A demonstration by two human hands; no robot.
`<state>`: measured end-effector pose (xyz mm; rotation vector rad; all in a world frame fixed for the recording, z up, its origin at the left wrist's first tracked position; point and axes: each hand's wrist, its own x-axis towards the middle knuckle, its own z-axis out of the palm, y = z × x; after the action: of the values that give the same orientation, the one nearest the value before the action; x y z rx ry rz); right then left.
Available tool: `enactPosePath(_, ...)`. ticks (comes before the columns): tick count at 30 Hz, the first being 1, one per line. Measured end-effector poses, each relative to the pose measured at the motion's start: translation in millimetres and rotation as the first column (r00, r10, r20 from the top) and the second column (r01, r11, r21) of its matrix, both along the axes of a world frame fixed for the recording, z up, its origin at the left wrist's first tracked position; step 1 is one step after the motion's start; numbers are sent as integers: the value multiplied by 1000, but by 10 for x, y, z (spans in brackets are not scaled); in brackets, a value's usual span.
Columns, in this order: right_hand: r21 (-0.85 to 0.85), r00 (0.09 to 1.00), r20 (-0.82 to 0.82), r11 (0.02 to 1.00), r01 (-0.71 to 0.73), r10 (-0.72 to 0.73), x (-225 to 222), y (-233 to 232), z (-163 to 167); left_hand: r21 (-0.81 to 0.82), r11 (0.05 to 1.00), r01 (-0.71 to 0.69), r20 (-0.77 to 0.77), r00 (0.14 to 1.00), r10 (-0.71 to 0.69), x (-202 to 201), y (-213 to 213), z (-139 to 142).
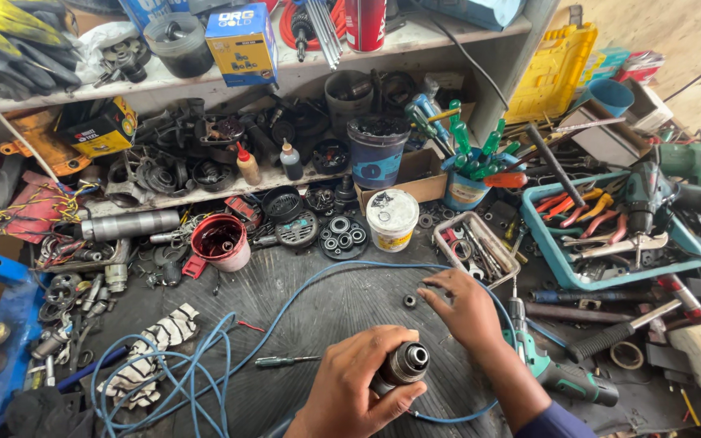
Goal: The person disassembles a pneumatic tool by removing a retaining ring and internal components. They wipe the tool body with a cloth and then use a screwdriver to manipulate the internal mechanism.
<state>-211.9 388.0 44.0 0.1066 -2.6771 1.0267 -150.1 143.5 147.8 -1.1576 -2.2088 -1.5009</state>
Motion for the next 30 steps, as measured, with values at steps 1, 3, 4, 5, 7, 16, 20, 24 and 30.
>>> enactPosePath(1,95,997,53,994,51,-56,-24,-6,-144,-2,1000,1,2,1000,-1,0,0,-1)
enactPosePath(3,197,998,57,980,30,-42,-67,6,-386,-2,1000,-3,7,1000,3,-6,-6,-5)
enactPosePath(4,246,998,60,969,19,-34,-70,12,-485,-4,1000,-4,9,1000,4,-11,-11,-6)
enactPosePath(5,250,997,70,968,22,-41,-65,21,-564,-7,1000,-5,11,1000,6,-16,-17,-8)
enactPosePath(7,263,995,84,964,26,-49,-69,41,-647,-8,1000,-12,7,1000,12,-35,-22,-8)
enactPosePath(16,-385,998,57,922,29,-8,162,-197,63,-18,1000,-5,101,995,6,-47,-38,25)
enactPosePath(20,-584,884,-316,663,-468,345,581,-313,457,-4,1000,-20,-2,1000,20,-68,-27,2)
enactPosePath(24,-609,852,-377,595,-524,364,671,-421,592,8,1000,-15,21,1000,15,-76,-25,-40)
enactPosePath(30,-513,842,-344,668,-540,416,618,-341,607,84,993,-81,66,995,76,-58,0,-112)
